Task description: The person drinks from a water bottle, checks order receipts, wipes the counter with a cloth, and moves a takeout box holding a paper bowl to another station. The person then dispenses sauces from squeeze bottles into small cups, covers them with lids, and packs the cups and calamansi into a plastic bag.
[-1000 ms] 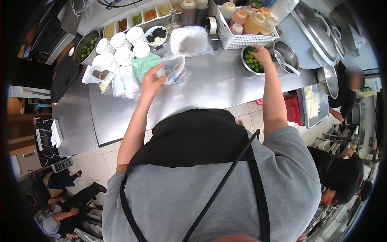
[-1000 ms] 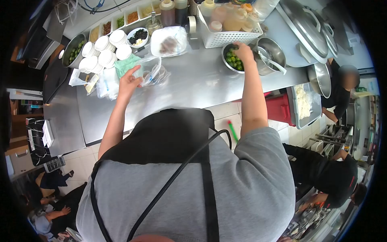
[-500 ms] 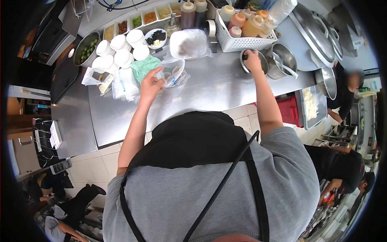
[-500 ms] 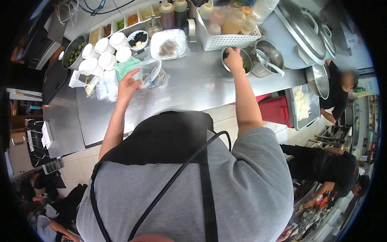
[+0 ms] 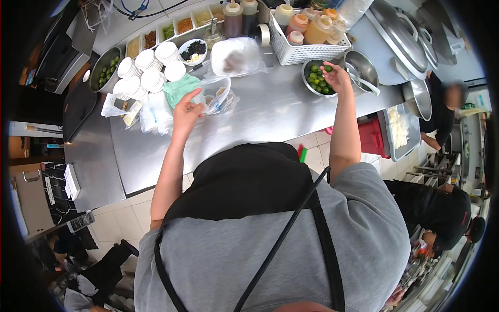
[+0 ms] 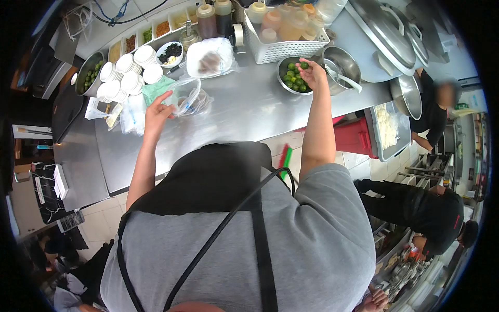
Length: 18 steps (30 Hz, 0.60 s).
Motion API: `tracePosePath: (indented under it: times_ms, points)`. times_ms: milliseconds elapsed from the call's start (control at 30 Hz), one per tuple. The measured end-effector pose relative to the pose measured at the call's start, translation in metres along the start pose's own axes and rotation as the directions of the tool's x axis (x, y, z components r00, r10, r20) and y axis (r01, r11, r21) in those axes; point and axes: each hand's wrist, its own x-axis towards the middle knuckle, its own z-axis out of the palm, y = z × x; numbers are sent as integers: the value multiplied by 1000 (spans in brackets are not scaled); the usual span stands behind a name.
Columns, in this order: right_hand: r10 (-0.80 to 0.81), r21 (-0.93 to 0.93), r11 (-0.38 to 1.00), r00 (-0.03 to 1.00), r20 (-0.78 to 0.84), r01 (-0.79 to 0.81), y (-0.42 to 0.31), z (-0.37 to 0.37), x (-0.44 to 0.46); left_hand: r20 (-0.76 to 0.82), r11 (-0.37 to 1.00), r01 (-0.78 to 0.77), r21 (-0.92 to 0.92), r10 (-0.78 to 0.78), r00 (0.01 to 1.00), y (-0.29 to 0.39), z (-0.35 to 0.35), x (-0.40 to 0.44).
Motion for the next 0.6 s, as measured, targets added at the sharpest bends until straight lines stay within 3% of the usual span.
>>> tracePosePath:
  times_ms: [33, 100, 167, 200, 233, 267, 300, 367, 500, 600]
  points:
    - [44, 152, 987, 997, 67, -54, 2, -1, 0, -2, 1000, -11, -21, 11, 1000, -1, 0, 0]
    - [37, 171, 985, 999, 4, -37, 7, 0, 5, -4, 999, -21, -41, 21, 1000, -4, -1, 1]
    - [-32, -85, 996, 982, -188, 16, 10, 2, 14, 3, 999, -17, -32, 17, 1000, -4, -1, 2]
    - [-31, -83, 996, 981, -189, 16, 10, 4, 13, 5, 999, -17, -30, 17, 1000, -5, -1, 2]
    - [-181, -600, 798, 973, -145, 59, 8, 11, 8, 8, 999, -15, -32, 15, 1000, -5, -1, 2]
    - [-284, -932, 353, 959, -28, 77, 7, 19, 3, 11, 999, -12, -33, 13, 1000, -6, 0, 2]
    - [-221, -993, 120, 975, -28, -1, 3, 36, -6, 14, 999, -12, -32, 13, 1000, -6, 0, 2]
    - [-402, -998, -18, 914, -46, -58, 23, 51, -11, 25, 999, -1, -47, 3, 1000, -5, 2, 2]
    - [-359, -988, 20, 921, -150, -153, 26, 60, -8, 31, 998, -28, -54, 29, 999, -6, 4, 1]
    - [-321, -986, -33, 936, -146, -165, 21, 58, 0, 12, 998, -29, -61, 30, 999, -5, 5, 2]
